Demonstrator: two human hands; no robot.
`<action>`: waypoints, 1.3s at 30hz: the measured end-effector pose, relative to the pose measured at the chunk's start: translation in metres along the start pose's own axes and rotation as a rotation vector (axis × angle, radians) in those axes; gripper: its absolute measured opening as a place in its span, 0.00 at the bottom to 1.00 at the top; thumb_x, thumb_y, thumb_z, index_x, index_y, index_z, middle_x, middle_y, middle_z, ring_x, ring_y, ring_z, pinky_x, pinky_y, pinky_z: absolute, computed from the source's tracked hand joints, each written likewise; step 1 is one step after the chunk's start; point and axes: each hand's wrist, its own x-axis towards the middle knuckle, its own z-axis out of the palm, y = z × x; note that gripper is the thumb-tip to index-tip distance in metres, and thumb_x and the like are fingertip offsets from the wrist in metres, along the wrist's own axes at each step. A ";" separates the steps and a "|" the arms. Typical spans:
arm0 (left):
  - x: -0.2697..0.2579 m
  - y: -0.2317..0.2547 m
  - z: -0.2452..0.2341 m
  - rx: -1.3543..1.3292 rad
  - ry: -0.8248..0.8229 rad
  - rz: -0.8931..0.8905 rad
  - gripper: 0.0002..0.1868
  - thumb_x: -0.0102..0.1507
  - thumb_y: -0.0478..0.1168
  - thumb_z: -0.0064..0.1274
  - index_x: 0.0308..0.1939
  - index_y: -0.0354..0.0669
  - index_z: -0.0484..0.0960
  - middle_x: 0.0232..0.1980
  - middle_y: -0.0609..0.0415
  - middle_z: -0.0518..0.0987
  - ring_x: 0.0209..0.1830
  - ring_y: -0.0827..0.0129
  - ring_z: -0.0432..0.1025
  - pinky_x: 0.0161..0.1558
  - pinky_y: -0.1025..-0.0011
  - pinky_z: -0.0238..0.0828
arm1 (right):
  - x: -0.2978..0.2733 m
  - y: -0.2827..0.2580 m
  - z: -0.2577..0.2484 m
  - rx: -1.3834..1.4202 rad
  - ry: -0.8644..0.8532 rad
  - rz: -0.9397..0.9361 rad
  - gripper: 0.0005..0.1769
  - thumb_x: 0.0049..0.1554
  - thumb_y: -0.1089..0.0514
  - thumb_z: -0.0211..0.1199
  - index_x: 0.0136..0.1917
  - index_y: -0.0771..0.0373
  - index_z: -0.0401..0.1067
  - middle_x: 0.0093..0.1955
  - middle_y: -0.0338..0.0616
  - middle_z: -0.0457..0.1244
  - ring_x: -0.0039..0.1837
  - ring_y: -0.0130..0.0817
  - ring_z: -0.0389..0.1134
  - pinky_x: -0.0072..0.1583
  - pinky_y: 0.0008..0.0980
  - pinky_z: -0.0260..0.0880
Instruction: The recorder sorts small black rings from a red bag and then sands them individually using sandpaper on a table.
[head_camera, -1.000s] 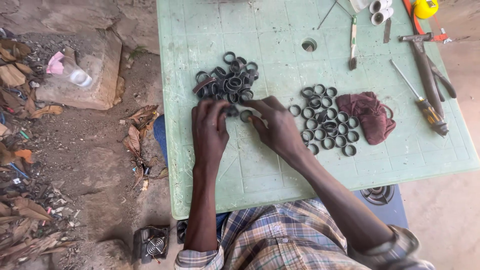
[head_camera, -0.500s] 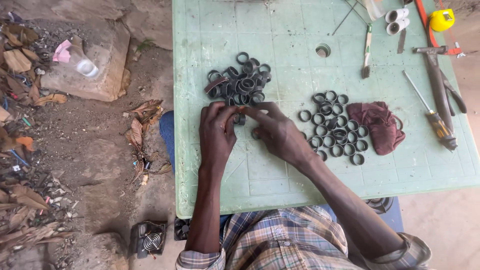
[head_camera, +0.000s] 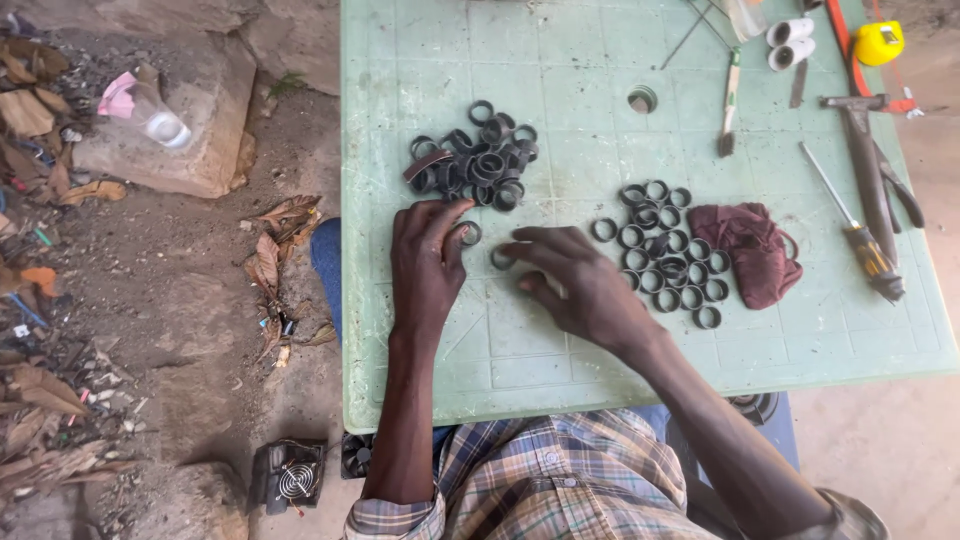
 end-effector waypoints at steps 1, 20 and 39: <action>0.001 0.001 -0.001 0.010 0.013 0.031 0.18 0.62 0.26 0.57 0.56 0.42 0.84 0.50 0.50 0.77 0.49 0.58 0.70 0.49 0.62 0.71 | 0.002 -0.003 0.004 -0.009 -0.030 -0.055 0.15 0.56 0.61 0.66 0.57 0.62 0.77 0.65 0.46 0.66 0.62 0.46 0.68 0.61 0.39 0.73; -0.013 -0.020 0.016 -0.387 -0.151 -0.378 0.12 0.66 0.39 0.58 0.54 0.47 0.78 0.43 0.57 0.85 0.28 0.68 0.71 0.29 0.69 0.64 | 0.013 0.002 0.004 0.242 0.085 0.158 0.23 0.55 0.60 0.69 0.64 0.59 0.72 0.69 0.49 0.64 0.63 0.46 0.70 0.54 0.34 0.79; -0.002 0.005 -0.005 -0.052 0.212 0.076 0.20 0.61 0.23 0.53 0.56 0.39 0.82 0.57 0.48 0.77 0.57 0.58 0.71 0.56 0.63 0.72 | 0.043 0.002 0.063 0.023 0.236 0.176 0.13 0.52 0.58 0.73 0.50 0.62 0.76 0.52 0.47 0.66 0.52 0.50 0.67 0.51 0.45 0.71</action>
